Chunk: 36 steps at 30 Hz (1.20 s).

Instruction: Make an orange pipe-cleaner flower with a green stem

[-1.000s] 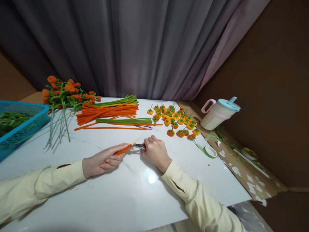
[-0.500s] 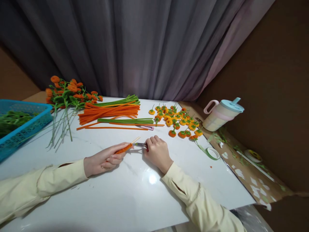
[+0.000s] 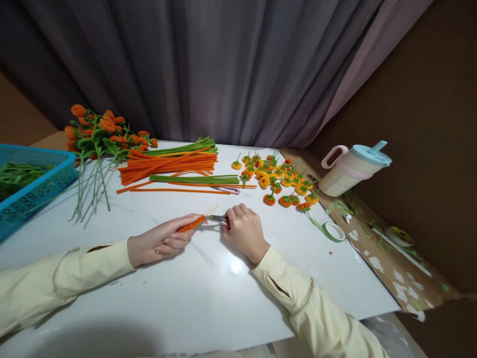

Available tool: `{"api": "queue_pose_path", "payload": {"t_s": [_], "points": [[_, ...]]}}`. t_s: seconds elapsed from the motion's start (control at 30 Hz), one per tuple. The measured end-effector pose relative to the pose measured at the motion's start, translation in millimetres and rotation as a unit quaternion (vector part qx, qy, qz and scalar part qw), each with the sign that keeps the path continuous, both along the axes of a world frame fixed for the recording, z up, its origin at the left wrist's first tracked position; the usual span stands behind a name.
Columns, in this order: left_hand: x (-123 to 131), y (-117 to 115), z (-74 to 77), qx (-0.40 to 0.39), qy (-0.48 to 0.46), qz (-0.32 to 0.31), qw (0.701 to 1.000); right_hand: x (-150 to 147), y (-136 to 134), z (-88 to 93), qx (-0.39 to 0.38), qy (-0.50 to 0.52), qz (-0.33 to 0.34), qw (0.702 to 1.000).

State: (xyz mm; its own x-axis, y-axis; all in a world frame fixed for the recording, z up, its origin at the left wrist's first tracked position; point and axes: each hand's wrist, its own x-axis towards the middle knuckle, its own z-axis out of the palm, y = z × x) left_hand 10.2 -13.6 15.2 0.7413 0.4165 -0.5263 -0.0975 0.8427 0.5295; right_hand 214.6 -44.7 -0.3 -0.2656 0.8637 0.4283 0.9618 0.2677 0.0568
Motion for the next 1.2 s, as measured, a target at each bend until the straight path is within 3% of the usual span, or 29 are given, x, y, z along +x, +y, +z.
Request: {"api": "queue_pose_path", "payload": {"t_s": [0.47,0.9,1.03,1.2], "points": [[0.0,-1.8,1.1,0.007,0.014,-0.018,1.0,-1.1,-1.0,2.7,-0.015,-0.035,0.001,0.999],[1.9,-10.1,12.2,0.157,0.077,-0.022,0.984,-1.6,-3.1,10.5,-0.082,-0.017,-0.032,0.996],[2.5,-13.3,18.4,0.214,0.108,-0.024,0.97,-2.7,-5.3,11.5,-0.079,-0.004,-0.035,0.996],[2.2,-13.5,20.3,0.21,0.108,-0.021,0.971,-2.9,-6.8,8.6,-0.043,0.011,-0.019,0.999]]}}
